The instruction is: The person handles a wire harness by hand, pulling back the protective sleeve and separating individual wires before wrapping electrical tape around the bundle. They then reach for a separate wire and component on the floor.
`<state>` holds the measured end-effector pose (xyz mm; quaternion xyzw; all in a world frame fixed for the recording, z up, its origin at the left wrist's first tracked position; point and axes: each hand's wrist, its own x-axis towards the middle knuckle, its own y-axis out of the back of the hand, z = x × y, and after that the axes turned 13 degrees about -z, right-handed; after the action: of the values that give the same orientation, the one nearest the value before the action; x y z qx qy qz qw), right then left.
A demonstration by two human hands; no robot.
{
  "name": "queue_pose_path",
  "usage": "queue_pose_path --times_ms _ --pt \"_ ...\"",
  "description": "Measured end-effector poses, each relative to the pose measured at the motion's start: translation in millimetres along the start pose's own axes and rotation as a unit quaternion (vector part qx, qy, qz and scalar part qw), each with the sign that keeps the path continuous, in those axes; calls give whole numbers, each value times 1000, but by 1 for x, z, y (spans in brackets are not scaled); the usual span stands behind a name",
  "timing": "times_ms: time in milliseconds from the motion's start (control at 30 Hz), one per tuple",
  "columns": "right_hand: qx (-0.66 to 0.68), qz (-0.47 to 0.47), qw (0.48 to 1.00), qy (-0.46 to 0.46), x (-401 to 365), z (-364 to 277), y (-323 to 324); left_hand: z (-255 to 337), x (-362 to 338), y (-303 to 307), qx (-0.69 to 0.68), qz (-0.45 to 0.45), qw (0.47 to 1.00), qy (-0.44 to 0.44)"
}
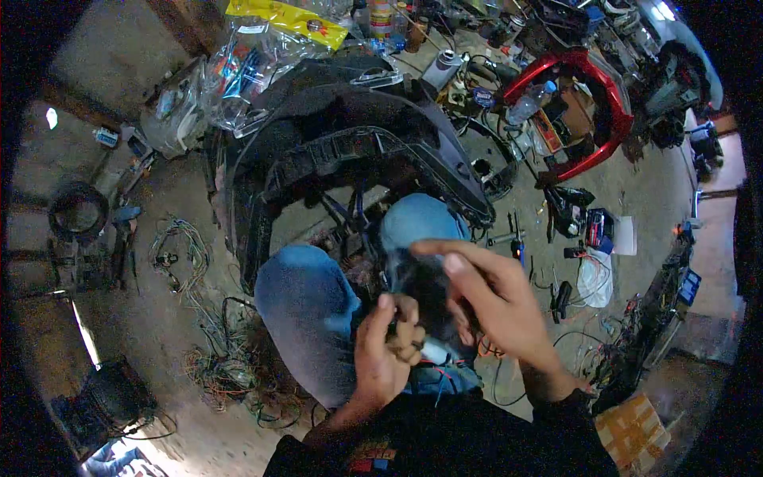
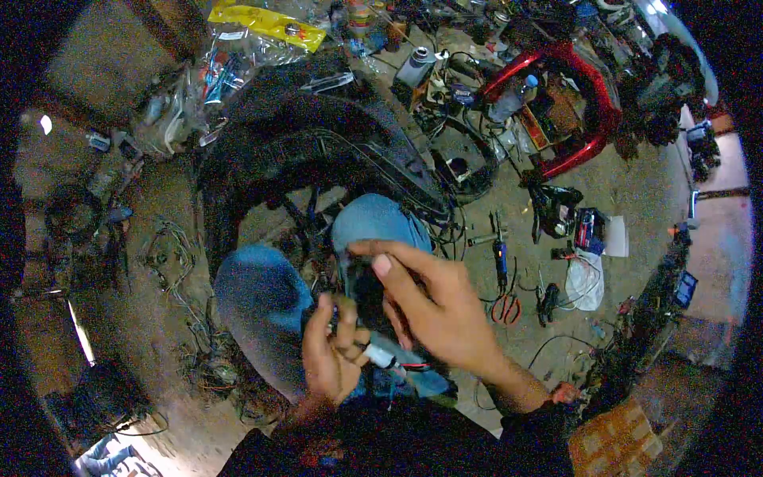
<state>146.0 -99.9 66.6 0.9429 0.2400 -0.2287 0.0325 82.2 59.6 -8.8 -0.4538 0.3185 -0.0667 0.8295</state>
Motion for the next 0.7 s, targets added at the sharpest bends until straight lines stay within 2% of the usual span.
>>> queue_pose_path --times_ms 67,100,200,233,333,433,533,567,667,700 --pt "89 -109 989 -50 18 19 1 5 -5 2 -100 9 995 27" --pt "95 -142 984 -54 24 26 -6 12 -6 3 -115 -55 992 12" --pt "278 -206 935 -73 42 43 -23 10 -6 11 -117 -81 989 -28" --pt "327 -217 917 -71 45 42 -24 13 -5 18 -136 -105 985 -28" --pt "304 -201 928 -73 50 48 -26 15 -7 14 -278 -163 946 -35" --pt "189 -145 971 -36 43 42 -29 16 -9 17 -246 -140 959 -8" --pt "-56 -65 996 7 39 43 -20 22 -12 0 -129 -18 991 11" --pt "-64 -20 997 42 35 41 -20 20 -11 -3 -97 19 995 0" --pt "-155 -48 987 -4 22 22 7 10 -6 -11 12 128 992 13" --pt "-196 -40 979 -28 19 14 9 7 -4 -4 6 86 996 -5"
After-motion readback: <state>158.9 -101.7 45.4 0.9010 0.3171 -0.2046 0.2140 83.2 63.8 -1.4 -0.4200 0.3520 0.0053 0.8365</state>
